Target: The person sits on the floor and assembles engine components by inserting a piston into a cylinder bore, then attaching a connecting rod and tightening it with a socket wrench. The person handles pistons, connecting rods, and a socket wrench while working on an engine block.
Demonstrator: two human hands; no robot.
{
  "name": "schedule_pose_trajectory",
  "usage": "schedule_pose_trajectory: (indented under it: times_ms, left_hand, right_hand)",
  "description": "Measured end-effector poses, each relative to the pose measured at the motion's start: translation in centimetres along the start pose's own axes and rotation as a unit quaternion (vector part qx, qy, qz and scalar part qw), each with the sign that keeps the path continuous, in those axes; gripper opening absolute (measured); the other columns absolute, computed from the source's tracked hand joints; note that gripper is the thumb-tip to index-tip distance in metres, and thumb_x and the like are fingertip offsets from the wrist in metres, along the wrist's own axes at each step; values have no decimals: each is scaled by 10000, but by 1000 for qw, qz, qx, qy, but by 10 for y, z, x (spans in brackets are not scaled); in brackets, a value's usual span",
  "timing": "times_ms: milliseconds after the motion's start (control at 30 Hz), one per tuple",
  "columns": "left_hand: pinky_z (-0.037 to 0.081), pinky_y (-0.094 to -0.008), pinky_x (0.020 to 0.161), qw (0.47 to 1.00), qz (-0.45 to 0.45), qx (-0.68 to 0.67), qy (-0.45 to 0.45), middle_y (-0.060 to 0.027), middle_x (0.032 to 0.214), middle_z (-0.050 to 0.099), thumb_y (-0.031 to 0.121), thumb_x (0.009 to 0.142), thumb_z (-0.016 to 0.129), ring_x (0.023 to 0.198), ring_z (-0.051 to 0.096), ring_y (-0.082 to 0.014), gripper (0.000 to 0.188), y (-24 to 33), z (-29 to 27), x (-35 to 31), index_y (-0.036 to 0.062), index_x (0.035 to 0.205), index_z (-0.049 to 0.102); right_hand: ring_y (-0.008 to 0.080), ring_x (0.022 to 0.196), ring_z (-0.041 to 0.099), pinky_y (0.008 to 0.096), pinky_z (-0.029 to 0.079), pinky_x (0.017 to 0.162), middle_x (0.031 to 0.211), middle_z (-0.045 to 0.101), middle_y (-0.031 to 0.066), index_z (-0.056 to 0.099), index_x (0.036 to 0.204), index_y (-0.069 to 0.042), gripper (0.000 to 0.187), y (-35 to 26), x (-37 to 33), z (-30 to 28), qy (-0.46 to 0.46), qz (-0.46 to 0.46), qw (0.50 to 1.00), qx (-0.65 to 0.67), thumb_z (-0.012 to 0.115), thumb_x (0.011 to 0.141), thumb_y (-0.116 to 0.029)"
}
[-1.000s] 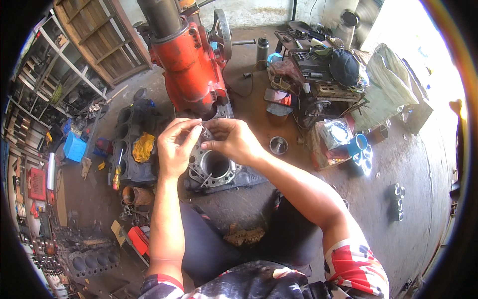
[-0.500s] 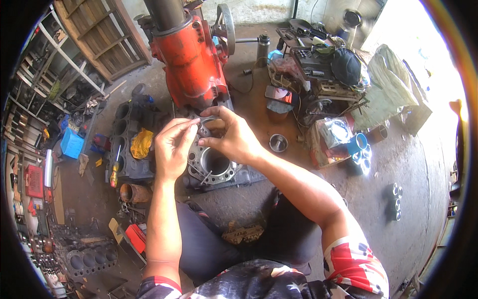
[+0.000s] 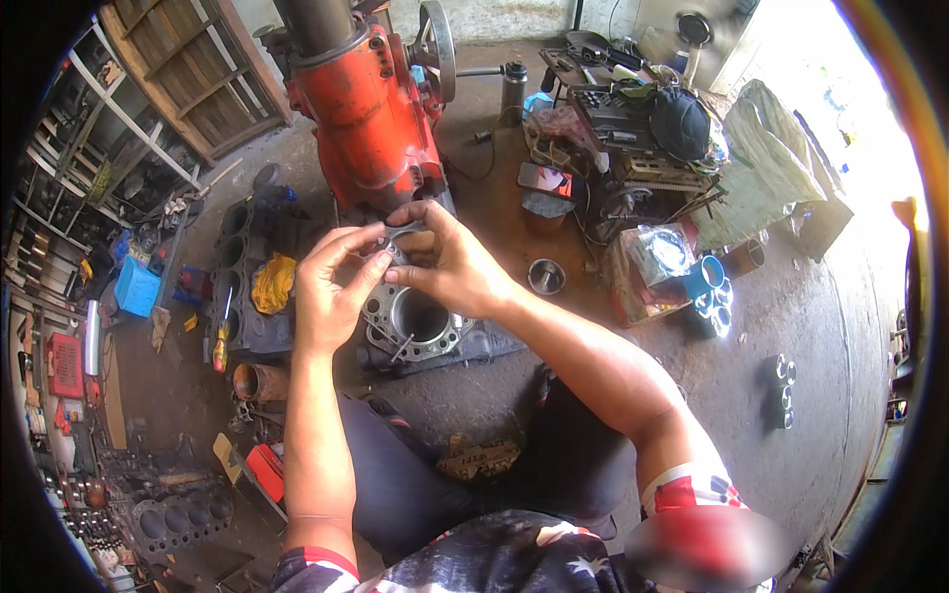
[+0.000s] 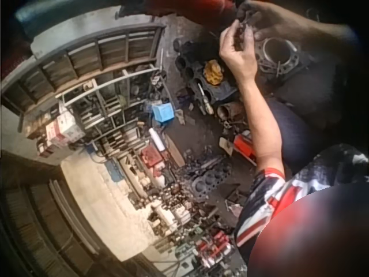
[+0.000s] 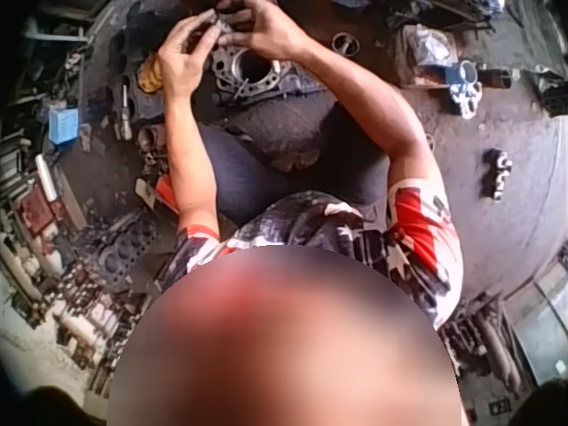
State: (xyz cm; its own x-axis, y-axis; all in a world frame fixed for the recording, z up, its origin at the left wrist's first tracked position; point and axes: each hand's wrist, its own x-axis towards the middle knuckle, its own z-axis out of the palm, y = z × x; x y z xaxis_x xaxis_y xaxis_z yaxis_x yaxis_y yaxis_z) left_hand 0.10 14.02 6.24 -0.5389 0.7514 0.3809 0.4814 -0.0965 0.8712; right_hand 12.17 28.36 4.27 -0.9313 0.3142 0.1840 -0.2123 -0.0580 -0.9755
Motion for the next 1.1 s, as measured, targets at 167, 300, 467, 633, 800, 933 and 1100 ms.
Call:
schedule_pose_trajectory:
  times_ms: [167, 300, 467, 633, 800, 933, 1100]
  left_hand:
    - [505, -281, 834, 999, 32, -15, -31, -93, 1121, 681, 131, 897, 726, 990, 633, -154, 270, 5, -3, 0, 8, 1134, 684]
    - [489, -313, 938, 990, 30, -135, -21, -153, 1196, 672, 166, 955, 671, 1042, 646, -194, 260, 1, -8, -5, 10, 1149, 595]
    - [577, -421, 874, 943, 52, -320, 77, -195, 1083, 675, 276, 1022, 551, 978, 693, -316, 294, -12, -35, 3, 28, 1167, 489]
    - [487, -308, 595, 911, 24, -375, 168, -80, 947, 611, 377, 1027, 528, 754, 606, -192, 298, -17, -51, 2, 95, 1119, 509]
    - [393, -268, 587, 878, -16, -449, 162, -51, 838, 585, 412, 1018, 537, 692, 515, -147, 325, -19, -60, -2, 90, 1030, 579]
    - [382, -259, 603, 877, -29, -453, 157, -52, 855, 543, 374, 1031, 524, 703, 462, -129, 311, -20, -66, -3, 65, 1050, 555]
    - [395, -267, 621, 874, -51, -434, 214, -65, 871, 554, 360, 1029, 534, 713, 475, -136, 326, -21, -65, -1, 36, 1053, 553]
  right_hand:
    - [179, 1083, 627, 350, 511, 951, 1131, 679, 143, 357, 1324, -45, 633, -9, -2, 3, -7, -14, 1000, 21, 771, 846, -29]
    - [203, 1079, 641, 361, 536, 931, 1125, 670, 160, 341, 1310, -13, 669, -11, -3, 4, 7, -16, 1000, 8, 792, 816, -13]
    - [335, 959, 682, 417, 554, 829, 1007, 678, 183, 579, 1123, -22, 395, 12, -13, 7, -38, -80, 943, -322, 771, 780, -56]
    - [310, 1090, 595, 432, 481, 946, 1075, 641, 115, 687, 1075, -98, 290, 63, -32, 37, -217, -103, 789, -566, 642, 788, -109]
    - [266, 1067, 585, 392, 473, 879, 1051, 628, 89, 686, 1088, -126, 274, 84, -40, 55, -259, -82, 719, -640, 651, 817, -155]
    - [242, 1047, 588, 371, 464, 831, 1039, 643, 74, 707, 1045, -133, 242, 87, -38, 55, -269, -78, 686, -672, 672, 813, -192]
    - [229, 984, 612, 372, 464, 818, 980, 665, 49, 740, 900, -148, 146, 95, -37, 53, -253, -87, 693, -670, 684, 776, -199]
